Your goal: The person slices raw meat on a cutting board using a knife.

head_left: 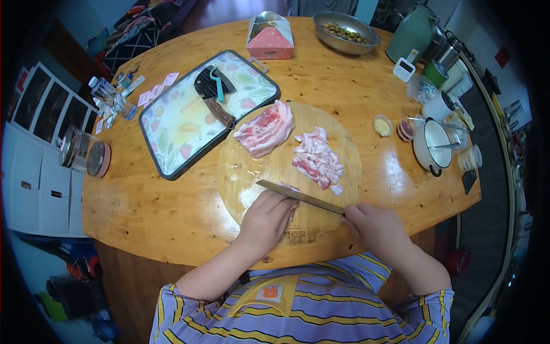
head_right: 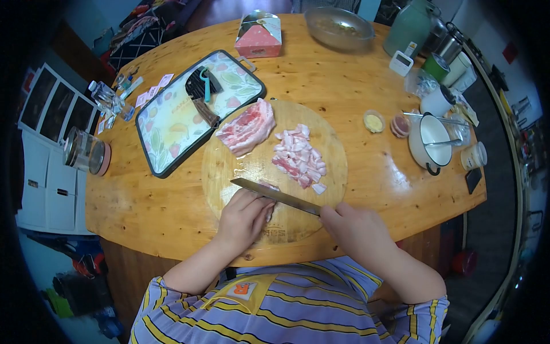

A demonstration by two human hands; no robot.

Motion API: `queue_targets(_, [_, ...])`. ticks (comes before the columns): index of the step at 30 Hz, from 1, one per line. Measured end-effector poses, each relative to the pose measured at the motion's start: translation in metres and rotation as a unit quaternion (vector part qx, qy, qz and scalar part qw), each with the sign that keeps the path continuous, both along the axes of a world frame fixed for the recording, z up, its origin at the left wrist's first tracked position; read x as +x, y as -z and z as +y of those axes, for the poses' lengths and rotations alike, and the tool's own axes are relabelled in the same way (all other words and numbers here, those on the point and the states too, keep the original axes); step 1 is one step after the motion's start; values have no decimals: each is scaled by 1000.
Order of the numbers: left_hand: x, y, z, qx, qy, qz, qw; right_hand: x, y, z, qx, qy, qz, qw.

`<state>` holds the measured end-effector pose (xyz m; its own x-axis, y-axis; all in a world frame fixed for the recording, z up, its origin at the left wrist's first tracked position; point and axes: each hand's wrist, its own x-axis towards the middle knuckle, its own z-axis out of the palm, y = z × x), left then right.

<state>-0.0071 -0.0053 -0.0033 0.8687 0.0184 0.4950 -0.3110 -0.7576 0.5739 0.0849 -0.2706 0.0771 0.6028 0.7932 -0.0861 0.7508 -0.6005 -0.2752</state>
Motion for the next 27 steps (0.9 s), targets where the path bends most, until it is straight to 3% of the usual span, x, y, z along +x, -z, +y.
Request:
queue_targets(14, [2, 1, -1, -18, -10, 3, 1000, 7, -44, 6, -118, -9, 68, 991])
queue_targets(17, [3, 2, 1, -30, -3, 14, 999, 19, -33, 34, -98, -33, 81, 991])
queue_targets(20, [3, 4, 0, -33, -3, 13, 999, 32, 4, 66, 13, -86, 69, 994])
queue_targets(26, [-3, 0, 0, -8, -26, 20, 999, 29, 27, 63, 72, -101, 69, 990])
queue_targets(27, [-4, 0, -1, -6, -26, 19, 999, 26, 28, 56, 34, -83, 76, 993])
